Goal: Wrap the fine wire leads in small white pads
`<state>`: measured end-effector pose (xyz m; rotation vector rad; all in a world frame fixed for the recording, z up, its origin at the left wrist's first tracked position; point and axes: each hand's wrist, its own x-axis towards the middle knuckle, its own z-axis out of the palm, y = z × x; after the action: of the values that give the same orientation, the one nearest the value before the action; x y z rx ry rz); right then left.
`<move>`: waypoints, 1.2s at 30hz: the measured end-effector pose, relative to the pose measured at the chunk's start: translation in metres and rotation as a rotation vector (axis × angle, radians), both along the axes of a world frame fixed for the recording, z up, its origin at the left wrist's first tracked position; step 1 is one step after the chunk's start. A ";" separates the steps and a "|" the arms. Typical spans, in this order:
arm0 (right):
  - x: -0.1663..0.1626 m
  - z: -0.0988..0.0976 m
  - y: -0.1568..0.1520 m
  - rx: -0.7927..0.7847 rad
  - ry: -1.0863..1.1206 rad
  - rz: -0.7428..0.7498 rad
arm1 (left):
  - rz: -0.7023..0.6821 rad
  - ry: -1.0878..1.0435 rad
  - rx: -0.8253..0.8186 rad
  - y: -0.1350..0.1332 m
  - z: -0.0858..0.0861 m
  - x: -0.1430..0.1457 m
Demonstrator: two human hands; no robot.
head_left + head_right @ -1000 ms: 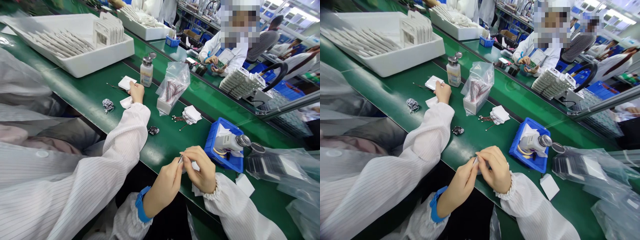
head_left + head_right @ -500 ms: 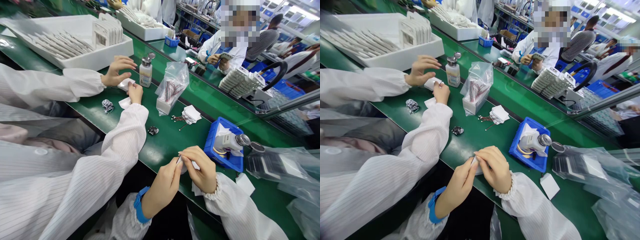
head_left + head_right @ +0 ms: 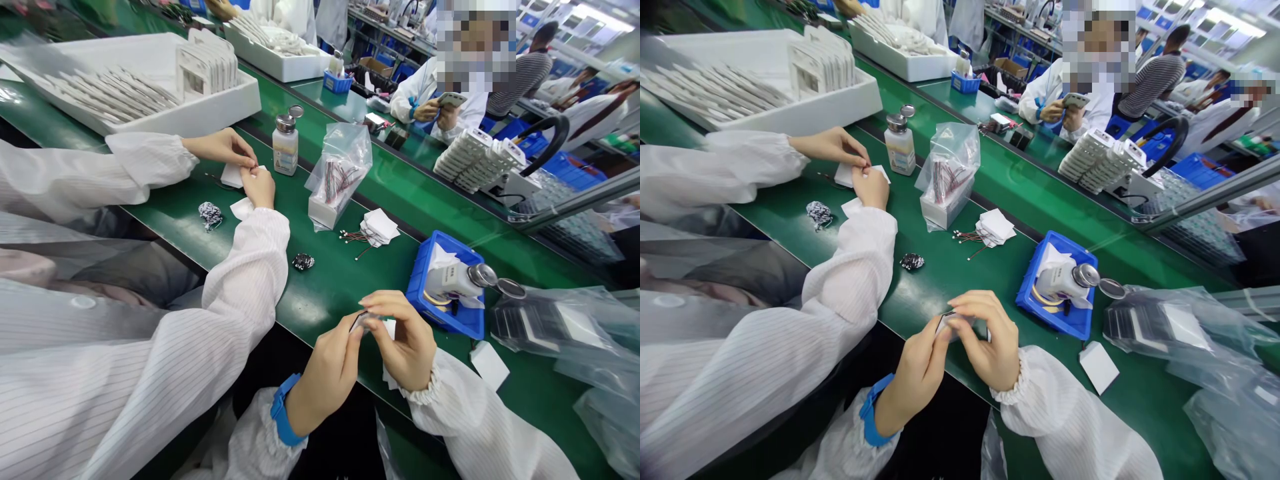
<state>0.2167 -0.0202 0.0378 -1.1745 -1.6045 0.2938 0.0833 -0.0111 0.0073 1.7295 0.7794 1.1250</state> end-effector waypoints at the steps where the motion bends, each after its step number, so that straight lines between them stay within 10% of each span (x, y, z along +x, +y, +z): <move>1: -0.001 0.001 0.000 0.012 0.009 0.000 | -0.001 0.000 0.010 0.000 0.000 0.000; 36: -0.005 0.010 -0.004 0.176 -0.092 -0.014 | 0.001 0.009 0.150 -0.005 -0.003 0.002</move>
<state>0.2120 -0.0238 0.0475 -1.0766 -1.6648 0.0880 0.0857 -0.0160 0.0042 1.8591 0.7165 1.2029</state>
